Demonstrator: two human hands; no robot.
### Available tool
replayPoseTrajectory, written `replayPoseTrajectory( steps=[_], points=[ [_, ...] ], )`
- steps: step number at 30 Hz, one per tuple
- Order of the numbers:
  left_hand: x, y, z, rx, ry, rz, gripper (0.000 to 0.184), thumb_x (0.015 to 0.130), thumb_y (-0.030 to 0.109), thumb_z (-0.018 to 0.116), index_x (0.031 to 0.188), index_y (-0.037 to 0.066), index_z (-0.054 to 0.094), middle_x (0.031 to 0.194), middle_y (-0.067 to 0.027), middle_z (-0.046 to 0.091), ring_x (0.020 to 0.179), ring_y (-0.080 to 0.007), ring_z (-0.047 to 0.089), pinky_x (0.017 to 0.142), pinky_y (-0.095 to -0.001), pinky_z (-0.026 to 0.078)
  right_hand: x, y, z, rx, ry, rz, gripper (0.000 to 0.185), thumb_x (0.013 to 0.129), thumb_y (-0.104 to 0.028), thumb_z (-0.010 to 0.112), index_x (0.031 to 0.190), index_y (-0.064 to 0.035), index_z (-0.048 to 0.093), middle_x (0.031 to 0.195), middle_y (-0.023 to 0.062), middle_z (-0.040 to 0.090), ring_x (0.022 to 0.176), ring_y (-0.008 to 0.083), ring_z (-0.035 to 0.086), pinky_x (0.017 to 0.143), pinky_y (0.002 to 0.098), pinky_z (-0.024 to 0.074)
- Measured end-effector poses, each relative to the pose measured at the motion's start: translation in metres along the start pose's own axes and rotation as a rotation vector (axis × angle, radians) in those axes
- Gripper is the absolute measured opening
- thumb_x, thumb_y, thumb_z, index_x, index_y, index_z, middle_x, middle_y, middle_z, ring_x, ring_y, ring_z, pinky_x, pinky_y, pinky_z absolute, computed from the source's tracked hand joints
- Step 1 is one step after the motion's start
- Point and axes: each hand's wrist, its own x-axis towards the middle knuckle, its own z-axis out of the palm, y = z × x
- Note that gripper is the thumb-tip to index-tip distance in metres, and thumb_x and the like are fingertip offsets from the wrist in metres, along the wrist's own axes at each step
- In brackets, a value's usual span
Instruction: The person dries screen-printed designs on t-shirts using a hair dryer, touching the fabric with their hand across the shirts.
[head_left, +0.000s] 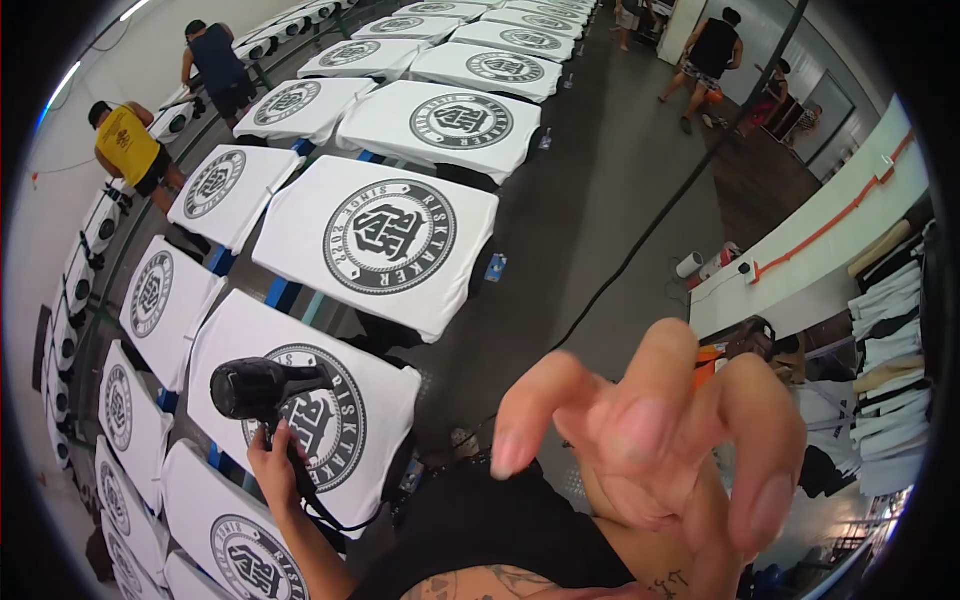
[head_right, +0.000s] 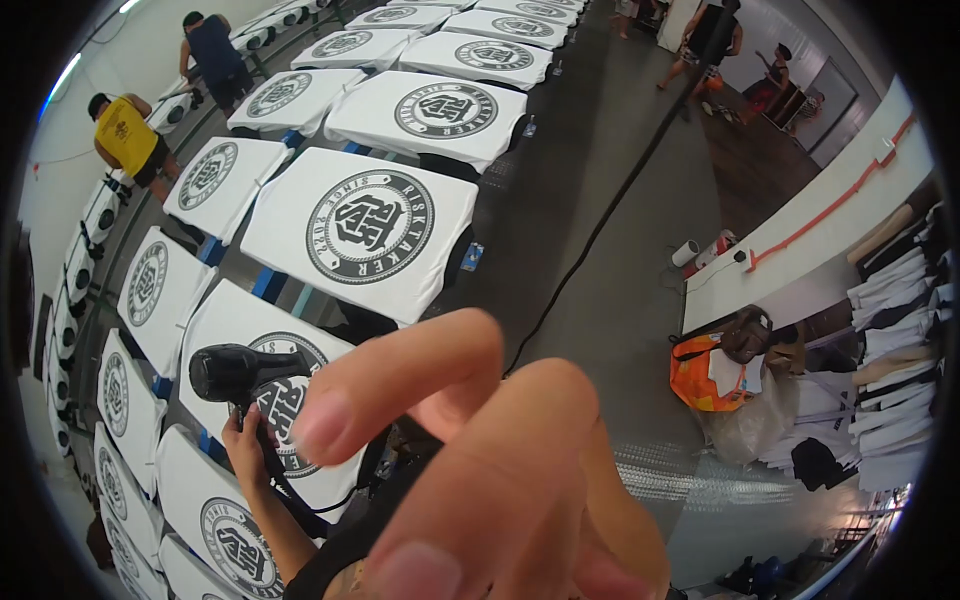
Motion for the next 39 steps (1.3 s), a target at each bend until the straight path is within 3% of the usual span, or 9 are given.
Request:
replayPoseTrajectory(
  steps=[13,19,25,29,39],
  points=[
    [-0.005,0.004,0.012,-0.012,-0.005,0.118,0.023,0.097,0.022,0.067,0.093,0.002,0.056,0.069,-0.0032,0.056,0.050,-0.0111,0.053,0.042,-0.0259,0.043,0.002,-0.018,-0.012,-0.084,0.042,-0.041,0.030,0.094,-0.045,0.060,0.116,-0.0235,0.064,0.133,0.0102,0.047,0.126,0.0359,0.043,0.089,0.0546,0.0470],
    [0.002,-0.013,-0.003,-0.021,-0.014,0.036,0.021,0.097,0.021,0.067,0.093,0.003,0.057,0.069,-0.0028,0.056,0.050,-0.0107,0.052,0.042,-0.0257,0.042,0.008,-0.025,-0.019,-0.053,-0.013,-0.104,0.041,0.096,-0.054,0.054,0.122,-0.0236,0.065,0.138,0.0159,0.045,0.127,0.0417,0.043,0.093,0.0536,0.0474],
    [-0.003,0.000,0.000,-0.011,-0.009,0.078,0.020,0.097,0.020,0.065,0.093,0.003,0.057,0.069,-0.0029,0.056,0.050,-0.0112,0.052,0.042,-0.0260,0.043,0.002,-0.004,-0.035,0.236,-0.314,-0.192,0.053,0.097,-0.064,0.049,0.127,-0.0237,0.066,0.143,0.0217,0.044,0.127,0.0476,0.043,0.098,0.0526,0.0478],
    [-0.002,0.000,0.004,-0.014,0.003,0.086,0.019,0.097,0.022,0.065,0.091,0.005,0.058,0.067,-0.0013,0.054,0.049,-0.0103,0.052,0.042,-0.0251,0.043,-0.005,0.004,-0.024,0.437,-0.348,-0.132,0.061,0.096,-0.070,0.042,0.124,-0.0231,0.068,0.142,0.0254,0.044,0.121,0.0528,0.048,0.097,0.0580,0.0492],
    [-0.003,0.001,0.005,-0.061,0.010,0.041,0.022,0.097,0.021,0.067,0.091,0.003,0.057,0.069,-0.0033,0.057,0.050,-0.0115,0.053,0.042,-0.0255,0.043,-0.012,-0.022,-0.014,0.002,0.005,-0.041,0.051,0.098,-0.064,0.042,0.118,-0.0218,0.065,0.133,0.0212,0.045,0.117,0.0472,0.048,0.095,0.0547,0.0478]
  ],
)
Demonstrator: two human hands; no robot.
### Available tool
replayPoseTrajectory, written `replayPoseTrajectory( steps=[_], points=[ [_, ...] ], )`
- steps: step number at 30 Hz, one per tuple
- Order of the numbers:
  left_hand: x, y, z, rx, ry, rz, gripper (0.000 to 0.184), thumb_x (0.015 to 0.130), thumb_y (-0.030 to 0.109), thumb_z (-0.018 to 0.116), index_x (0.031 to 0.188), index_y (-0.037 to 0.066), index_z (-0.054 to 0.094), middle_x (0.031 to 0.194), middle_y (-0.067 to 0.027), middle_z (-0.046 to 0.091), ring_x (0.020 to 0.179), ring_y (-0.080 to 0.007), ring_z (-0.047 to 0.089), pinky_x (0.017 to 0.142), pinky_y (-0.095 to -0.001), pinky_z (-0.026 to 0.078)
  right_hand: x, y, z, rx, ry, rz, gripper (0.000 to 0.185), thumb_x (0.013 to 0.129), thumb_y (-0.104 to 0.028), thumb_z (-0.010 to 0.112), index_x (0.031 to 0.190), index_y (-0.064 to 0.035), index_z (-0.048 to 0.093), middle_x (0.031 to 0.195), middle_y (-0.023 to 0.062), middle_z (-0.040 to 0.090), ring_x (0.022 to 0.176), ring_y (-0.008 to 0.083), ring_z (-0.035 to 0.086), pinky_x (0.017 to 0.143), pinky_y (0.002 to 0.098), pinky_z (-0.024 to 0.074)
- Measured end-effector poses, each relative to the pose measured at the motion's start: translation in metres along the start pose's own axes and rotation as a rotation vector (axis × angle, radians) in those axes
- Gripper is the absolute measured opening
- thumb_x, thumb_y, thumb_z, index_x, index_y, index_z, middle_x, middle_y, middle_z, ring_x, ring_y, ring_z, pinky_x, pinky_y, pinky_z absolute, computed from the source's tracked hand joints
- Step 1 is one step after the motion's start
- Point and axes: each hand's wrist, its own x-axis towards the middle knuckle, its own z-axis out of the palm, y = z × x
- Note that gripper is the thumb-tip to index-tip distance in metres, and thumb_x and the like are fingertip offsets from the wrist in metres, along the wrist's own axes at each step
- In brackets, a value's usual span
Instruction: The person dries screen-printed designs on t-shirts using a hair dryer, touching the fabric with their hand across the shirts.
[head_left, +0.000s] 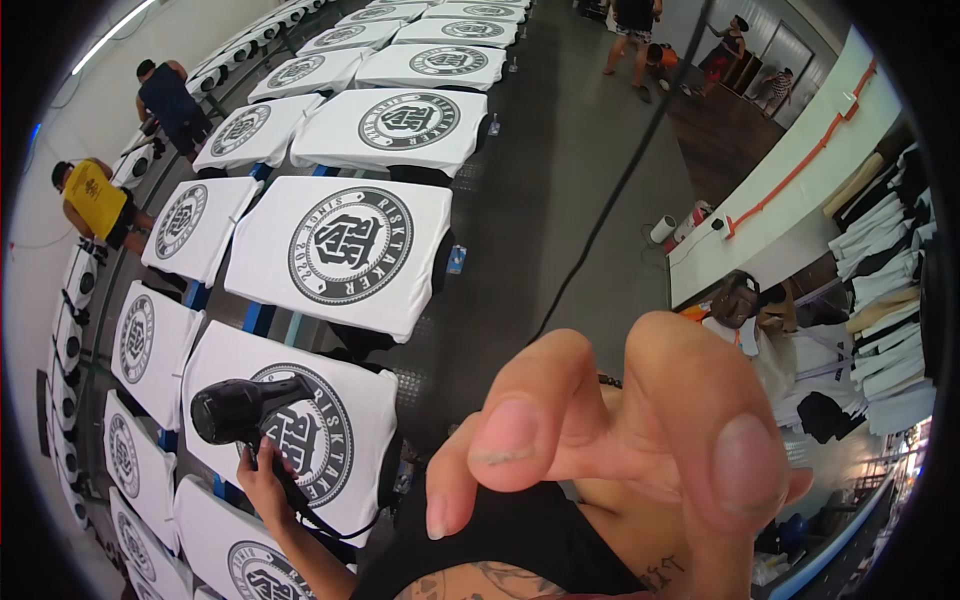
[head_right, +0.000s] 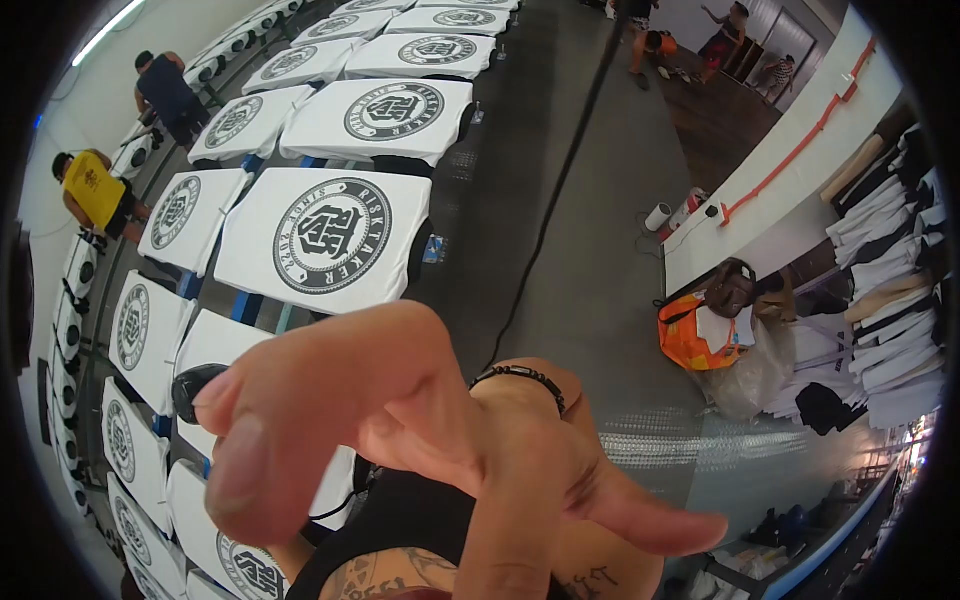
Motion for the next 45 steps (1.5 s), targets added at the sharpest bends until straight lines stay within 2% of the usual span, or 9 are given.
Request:
replayPoseTrajectory(
  steps=[13,17,20,33,35,38,40,45],
  points=[
    [-0.008,0.005,0.005,0.047,0.050,-0.004,0.022,0.097,0.022,0.066,0.089,0.004,0.057,0.065,-0.0027,0.055,0.048,-0.0111,0.051,0.042,-0.0255,0.042,0.003,-0.004,-0.012,-0.050,0.022,0.016,0.040,0.101,-0.055,0.042,0.109,-0.0201,0.060,0.122,0.0156,0.046,0.111,0.0398,0.047,0.092,0.0505,0.0460],
    [0.000,-0.001,-0.006,0.069,-0.041,0.019,0.021,0.097,0.023,0.065,0.093,0.003,0.057,0.066,-0.0023,0.055,0.048,-0.0111,0.051,0.042,-0.0256,0.042,0.010,-0.018,-0.014,-0.103,0.093,-0.037,0.037,0.102,-0.053,0.043,0.106,-0.0195,0.059,0.119,0.0139,0.046,0.110,0.0375,0.047,0.091,0.0492,0.0454],
    [0.002,-0.002,-0.003,0.071,-0.016,0.013,0.021,0.098,0.023,0.065,0.093,0.004,0.057,0.066,-0.0019,0.055,0.047,-0.0106,0.051,0.042,-0.0243,0.041,0.014,-0.030,-0.013,-0.146,0.106,-0.084,0.035,0.102,-0.051,0.043,0.104,-0.0191,0.058,0.116,0.0126,0.046,0.108,0.0358,0.047,0.090,0.0482,0.0450],
    [-0.007,0.007,0.005,0.043,-0.001,0.026,0.021,0.099,0.022,0.064,0.091,0.003,0.057,0.066,-0.0032,0.056,0.050,-0.0107,0.052,0.043,-0.0246,0.042,0.024,-0.019,-0.024,-0.075,-0.110,-0.060,0.029,0.105,-0.043,0.043,0.095,-0.0174,0.054,0.105,0.0071,0.048,0.103,0.0284,0.047,0.087,0.0440,0.0431],
    [-0.005,0.005,0.001,0.027,-0.016,0.001,0.015,0.098,0.020,0.064,0.097,0.004,0.061,0.074,-0.0028,0.059,0.051,-0.0103,0.052,0.043,-0.0247,0.041,0.024,-0.015,-0.026,-0.055,-0.137,-0.062,0.029,0.105,-0.041,0.043,0.093,-0.0172,0.053,0.103,0.0062,0.048,0.102,0.0272,0.047,0.086,0.0433,0.0429],
    [-0.007,0.009,0.005,0.036,-0.002,0.013,0.021,0.099,0.022,0.064,0.091,0.003,0.058,0.067,-0.0026,0.056,0.050,-0.0103,0.052,0.043,-0.0243,0.042,0.024,-0.013,-0.028,-0.032,-0.182,-0.072,0.028,0.106,-0.039,0.043,0.091,-0.0168,0.052,0.101,0.0050,0.048,0.101,0.0255,0.047,0.085,0.0424,0.0424],
    [-0.004,0.001,0.000,0.056,0.003,0.005,0.021,0.099,0.022,0.064,0.091,0.003,0.058,0.068,-0.0025,0.056,0.051,-0.0102,0.053,0.044,-0.0242,0.042,0.024,-0.010,-0.027,-0.005,-0.209,-0.066,0.028,0.106,-0.038,0.043,0.090,-0.0165,0.052,0.099,0.0041,0.048,0.100,0.0244,0.047,0.085,0.0417,0.0421],
    [-0.002,-0.003,-0.010,0.099,0.027,-0.039,0.021,0.098,0.022,0.065,0.094,0.003,0.060,0.071,-0.0033,0.059,0.052,-0.0101,0.054,0.044,-0.0243,0.043,0.025,0.008,-0.029,0.077,-0.183,0.007,0.029,0.107,-0.035,0.043,0.087,-0.0159,0.050,0.095,0.0020,0.049,0.098,0.0215,0.046,0.083,0.0401,0.0414]
  ],
)
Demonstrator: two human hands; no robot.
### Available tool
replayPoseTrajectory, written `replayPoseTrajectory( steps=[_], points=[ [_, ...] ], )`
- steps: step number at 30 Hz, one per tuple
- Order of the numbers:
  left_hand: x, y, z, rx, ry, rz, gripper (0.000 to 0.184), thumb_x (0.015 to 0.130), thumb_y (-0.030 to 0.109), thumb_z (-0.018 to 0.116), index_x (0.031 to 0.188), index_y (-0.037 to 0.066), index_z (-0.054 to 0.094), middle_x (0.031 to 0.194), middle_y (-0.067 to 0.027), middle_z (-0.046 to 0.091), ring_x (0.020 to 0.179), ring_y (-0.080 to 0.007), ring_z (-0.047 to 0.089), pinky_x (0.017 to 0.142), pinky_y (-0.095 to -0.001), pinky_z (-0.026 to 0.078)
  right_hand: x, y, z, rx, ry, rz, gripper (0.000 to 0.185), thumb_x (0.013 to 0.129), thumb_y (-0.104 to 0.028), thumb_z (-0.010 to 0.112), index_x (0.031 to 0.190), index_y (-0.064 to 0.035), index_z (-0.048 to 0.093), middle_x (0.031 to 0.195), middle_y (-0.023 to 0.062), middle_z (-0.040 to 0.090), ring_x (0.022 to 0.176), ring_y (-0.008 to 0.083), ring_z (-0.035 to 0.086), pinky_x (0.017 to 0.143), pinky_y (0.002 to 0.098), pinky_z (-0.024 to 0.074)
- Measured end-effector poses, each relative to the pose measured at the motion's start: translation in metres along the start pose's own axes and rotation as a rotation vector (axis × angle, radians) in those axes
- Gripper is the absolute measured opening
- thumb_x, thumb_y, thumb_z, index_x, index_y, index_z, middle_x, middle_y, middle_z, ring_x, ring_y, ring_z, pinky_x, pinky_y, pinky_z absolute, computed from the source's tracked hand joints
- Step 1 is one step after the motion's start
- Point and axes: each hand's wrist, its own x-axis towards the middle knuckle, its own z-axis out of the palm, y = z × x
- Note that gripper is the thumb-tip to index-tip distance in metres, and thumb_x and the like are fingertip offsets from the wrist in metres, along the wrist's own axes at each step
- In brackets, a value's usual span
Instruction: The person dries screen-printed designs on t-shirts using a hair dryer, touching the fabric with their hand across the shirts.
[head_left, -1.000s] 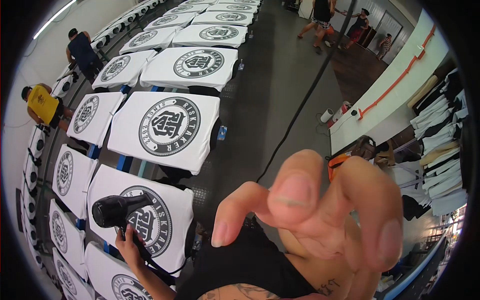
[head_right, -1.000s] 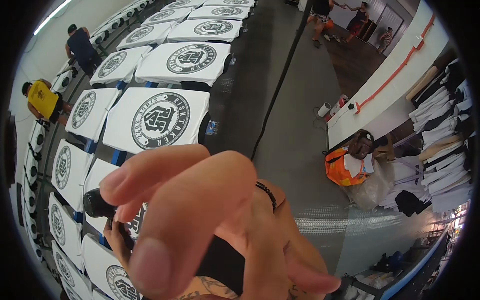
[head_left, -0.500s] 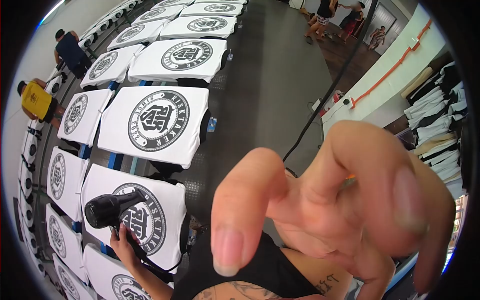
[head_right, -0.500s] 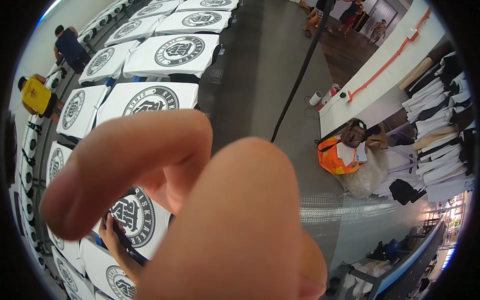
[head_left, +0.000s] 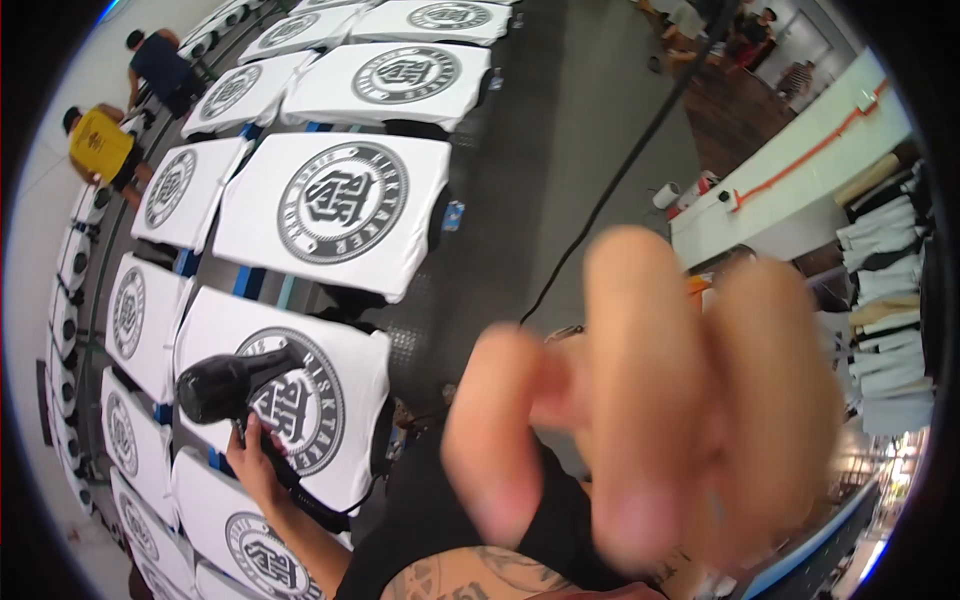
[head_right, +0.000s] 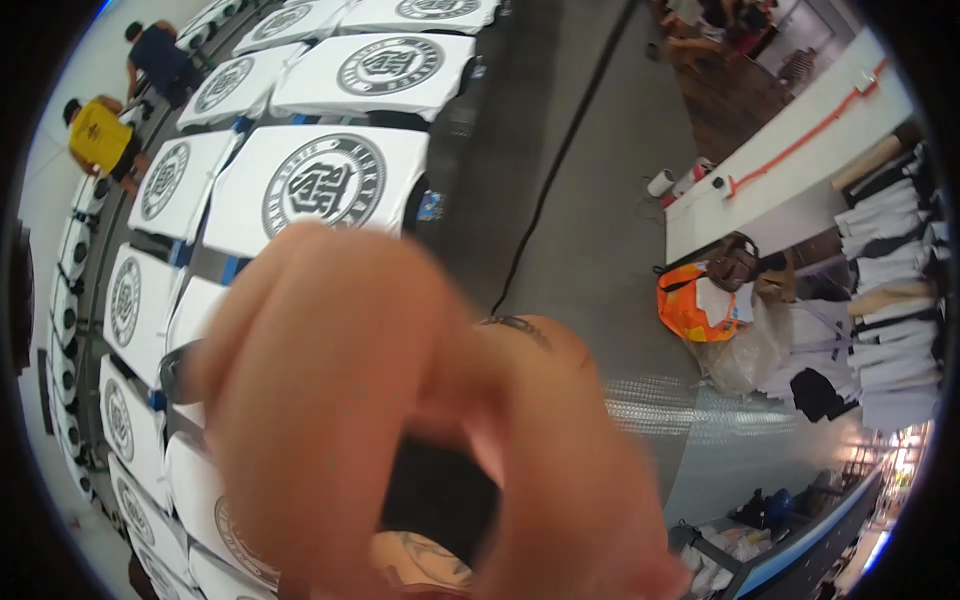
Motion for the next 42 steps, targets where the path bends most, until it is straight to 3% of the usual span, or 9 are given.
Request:
replayPoseTrajectory(
  steps=[3,4,6,10,24,26,30,36,42],
  points=[
    [-0.006,0.005,0.001,-0.044,0.023,0.017,0.019,0.097,0.020,0.066,0.097,0.002,0.061,0.073,-0.0039,0.060,0.053,-0.0108,0.056,0.045,-0.0249,0.044,-0.027,0.047,-0.030,0.205,0.243,0.163,0.029,0.107,-0.033,0.043,0.085,-0.0155,0.049,0.092,0.0007,0.049,0.097,0.0198,0.046,0.083,0.0391,0.0410],
    [-0.008,0.009,0.002,-0.053,0.035,0.011,0.020,0.097,0.020,0.066,0.098,0.001,0.060,0.074,-0.0042,0.060,0.053,-0.0111,0.056,0.045,-0.0254,0.045,-0.044,0.073,-0.048,0.386,0.372,0.193,0.035,0.111,-0.029,0.032,0.084,-0.0115,0.047,0.094,0.0069,0.053,0.091,0.0213,0.053,0.087,0.0366,0.0461],
    [-0.007,0.009,0.002,-0.083,0.020,0.030,0.021,0.096,0.020,0.067,0.098,0.000,0.060,0.075,-0.0044,0.060,0.054,-0.0115,0.055,0.045,-0.0261,0.045,-0.068,0.100,-0.072,0.480,0.600,0.426,0.032,0.109,-0.031,0.040,0.085,-0.0104,0.049,0.089,0.0030,0.052,0.088,0.0169,0.052,0.086,0.0352,0.0460],
    [-0.011,0.018,0.007,-0.089,0.037,-0.005,0.022,0.095,0.020,0.069,0.097,0.000,0.059,0.074,-0.0042,0.059,0.054,-0.0117,0.055,0.045,-0.0263,0.045,-0.094,0.123,-0.082,0.430,0.798,0.510,0.028,0.108,-0.030,0.046,0.089,-0.0096,0.052,0.091,0.0027,0.053,0.087,0.0163,0.053,0.084,0.0349,0.0467],
    [-0.010,0.020,0.004,-0.067,0.028,-0.030,0.022,0.095,0.020,0.068,0.093,0.001,0.058,0.072,-0.0038,0.059,0.052,-0.0115,0.055,0.044,-0.0265,0.044,-0.102,0.133,-0.076,0.429,0.826,0.478,0.028,0.105,-0.030,0.052,0.086,-0.0101,0.056,0.087,0.0020,0.055,0.089,0.0159,0.054,0.085,0.0351,0.0450],
    [-0.010,0.021,0.005,-0.071,0.027,-0.028,0.022,0.095,0.020,0.068,0.092,0.001,0.058,0.071,-0.0037,0.058,0.051,-0.0114,0.055,0.044,-0.0265,0.044,-0.112,0.141,-0.088,0.539,0.598,0.423,0.028,0.103,-0.028,0.057,0.082,-0.0090,0.056,0.082,0.0028,0.057,0.086,0.0166,0.056,0.084,0.0355,0.0466],
    [-0.012,0.024,0.007,-0.080,0.044,-0.015,0.023,0.095,0.021,0.068,0.091,0.001,0.058,0.070,-0.0036,0.058,0.051,-0.0113,0.054,0.044,-0.0263,0.044,-0.114,0.136,-0.080,0.404,0.719,0.490,0.024,0.101,-0.021,0.060,0.081,-0.0076,0.057,0.081,0.0038,0.059,0.086,0.0175,0.059,0.085,0.0358,0.0504],
    [-0.012,0.023,0.004,-0.069,0.001,-0.026,0.020,0.095,0.020,0.067,0.095,0.003,0.058,0.075,-0.0031,0.061,0.054,-0.0104,0.056,0.044,-0.0255,0.045,-0.116,0.132,-0.074,0.304,0.697,0.562,0.021,0.101,-0.023,0.062,0.088,-0.0074,0.058,0.087,0.0020,0.059,0.093,0.0171,0.060,0.090,0.0352,0.0529],
    [-0.013,0.028,0.008,-0.072,0.027,-0.001,0.024,0.094,0.022,0.069,0.092,0.000,0.059,0.070,-0.0035,0.058,0.051,-0.0113,0.054,0.044,-0.0260,0.044,-0.132,0.135,-0.080,0.363,0.736,0.549,0.024,0.102,-0.026,0.060,0.102,-0.0031,0.068,0.100,0.0086,0.070,0.099,0.0210,0.067,0.091,0.0360,0.0547]
  ],
)
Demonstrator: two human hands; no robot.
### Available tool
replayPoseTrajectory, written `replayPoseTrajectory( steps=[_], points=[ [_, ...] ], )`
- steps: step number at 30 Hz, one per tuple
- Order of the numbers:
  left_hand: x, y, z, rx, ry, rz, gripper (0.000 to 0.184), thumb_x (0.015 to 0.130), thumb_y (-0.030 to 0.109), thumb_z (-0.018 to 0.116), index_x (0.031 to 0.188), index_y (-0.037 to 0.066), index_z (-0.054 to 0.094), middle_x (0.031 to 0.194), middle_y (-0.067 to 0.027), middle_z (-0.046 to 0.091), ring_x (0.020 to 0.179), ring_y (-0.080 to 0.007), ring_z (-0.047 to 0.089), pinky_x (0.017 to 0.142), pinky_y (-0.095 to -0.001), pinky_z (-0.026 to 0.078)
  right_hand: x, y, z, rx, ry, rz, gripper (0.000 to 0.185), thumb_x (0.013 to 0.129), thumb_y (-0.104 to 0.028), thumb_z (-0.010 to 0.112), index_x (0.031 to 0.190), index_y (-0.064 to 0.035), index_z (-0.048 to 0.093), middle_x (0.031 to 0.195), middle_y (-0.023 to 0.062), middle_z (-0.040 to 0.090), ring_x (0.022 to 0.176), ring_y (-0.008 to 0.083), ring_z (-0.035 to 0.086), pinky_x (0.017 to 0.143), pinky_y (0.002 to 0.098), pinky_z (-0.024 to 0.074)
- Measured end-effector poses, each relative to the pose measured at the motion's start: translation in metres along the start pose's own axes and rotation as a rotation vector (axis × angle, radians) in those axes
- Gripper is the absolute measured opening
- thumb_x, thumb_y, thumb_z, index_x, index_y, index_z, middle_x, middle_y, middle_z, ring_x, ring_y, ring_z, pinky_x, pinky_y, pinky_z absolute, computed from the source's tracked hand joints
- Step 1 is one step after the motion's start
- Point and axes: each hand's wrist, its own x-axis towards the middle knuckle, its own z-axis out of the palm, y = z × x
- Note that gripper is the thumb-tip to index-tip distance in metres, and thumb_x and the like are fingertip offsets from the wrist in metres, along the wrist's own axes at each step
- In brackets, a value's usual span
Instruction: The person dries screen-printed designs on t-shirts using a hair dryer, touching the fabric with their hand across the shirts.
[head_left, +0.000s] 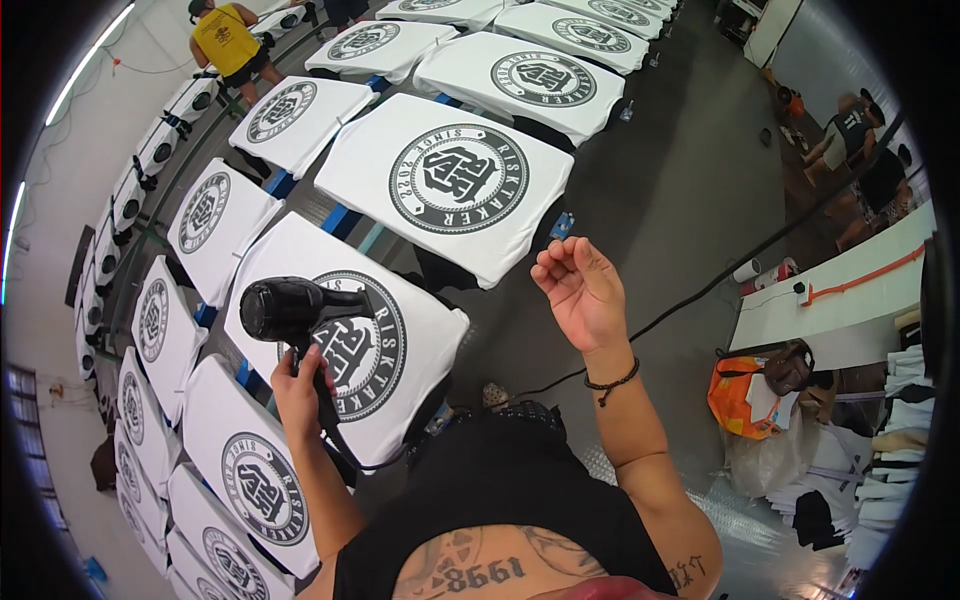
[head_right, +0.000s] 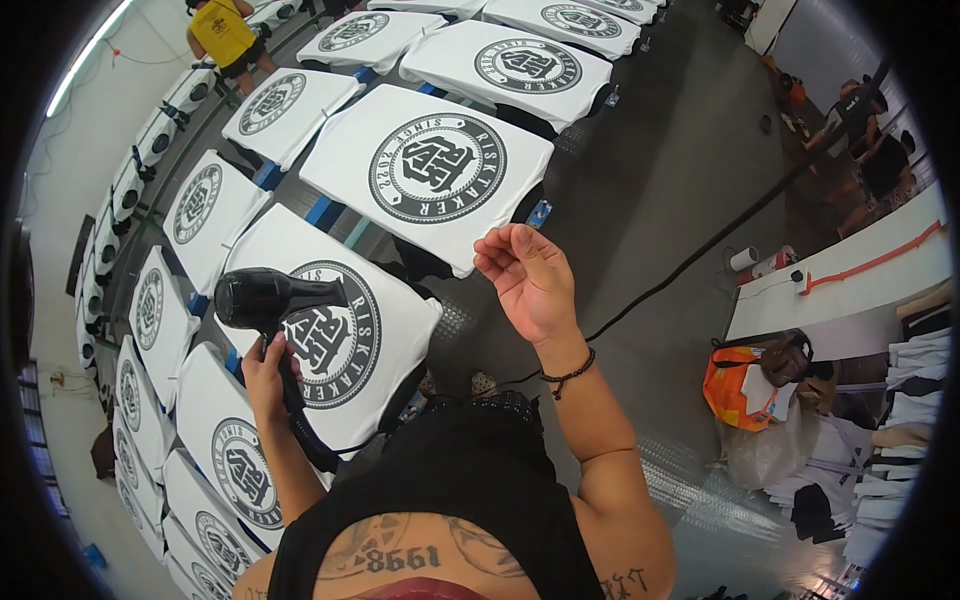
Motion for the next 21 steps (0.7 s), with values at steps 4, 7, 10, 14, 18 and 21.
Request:
replayPoseTrajectory(
  steps=[4,7,10,14,18,21],
  points=[
    [0.000,-0.001,0.000,-0.004,-0.002,-0.002,0.024,0.094,0.022,0.070,0.092,0.000,0.059,0.070,-0.0034,0.058,0.051,-0.0112,0.055,0.044,-0.0259,0.044,-0.002,-0.001,-0.002,-0.029,0.024,0.001,0.028,0.103,-0.028,0.058,0.105,-0.0027,0.070,0.106,0.0110,0.072,0.101,0.0217,0.068,0.091,0.0367,0.0546],
    [-0.001,0.000,0.002,-0.013,-0.016,0.003,0.024,0.094,0.021,0.070,0.093,0.000,0.059,0.070,-0.0036,0.058,0.051,-0.0113,0.055,0.044,-0.0260,0.044,-0.003,-0.001,-0.003,-0.040,0.044,0.009,0.030,0.104,-0.030,0.057,0.106,-0.0027,0.070,0.106,0.0114,0.072,0.101,0.0223,0.068,0.091,0.0374,0.0544],
    [-0.002,0.001,0.003,-0.022,-0.019,0.009,0.024,0.094,0.021,0.069,0.094,0.000,0.059,0.070,-0.0039,0.059,0.051,-0.0113,0.055,0.044,-0.0261,0.044,-0.004,-0.002,0.004,-0.041,0.099,0.039,0.028,0.103,-0.028,0.058,0.104,-0.0027,0.069,0.105,0.0112,0.071,0.100,0.0223,0.068,0.091,0.0369,0.0545],
    [-0.002,0.002,0.001,0.021,-0.031,0.003,0.024,0.094,0.021,0.070,0.094,0.000,0.059,0.071,-0.0040,0.060,0.052,-0.0114,0.055,0.045,-0.0266,0.045,-0.004,0.010,-0.022,-0.159,0.007,-0.073,0.016,0.100,-0.017,0.064,0.097,-0.0018,0.066,0.094,0.0093,0.069,0.095,0.0207,0.069,0.086,0.0338,0.0558],
    [-0.001,-0.003,-0.003,0.024,-0.033,-0.011,0.020,0.095,0.017,0.069,0.091,0.000,0.059,0.072,-0.0044,0.060,0.052,-0.0121,0.057,0.046,-0.0273,0.047,-0.002,0.012,-0.031,-0.273,0.018,-0.109,0.010,0.098,-0.010,0.066,0.094,-0.0009,0.064,0.086,0.0074,0.067,0.088,0.0193,0.069,0.081,0.0312,0.0569],
    [-0.001,-0.005,-0.001,-0.008,-0.028,-0.013,0.022,0.094,0.019,0.070,0.093,0.001,0.059,0.072,-0.0040,0.060,0.052,-0.0125,0.057,0.044,-0.0282,0.047,-0.006,0.002,-0.025,-0.426,0.091,-0.059,0.010,0.099,-0.008,0.064,0.095,0.0012,0.065,0.085,0.0084,0.069,0.082,0.0177,0.070,0.078,0.0293,0.0572]
  ],
)
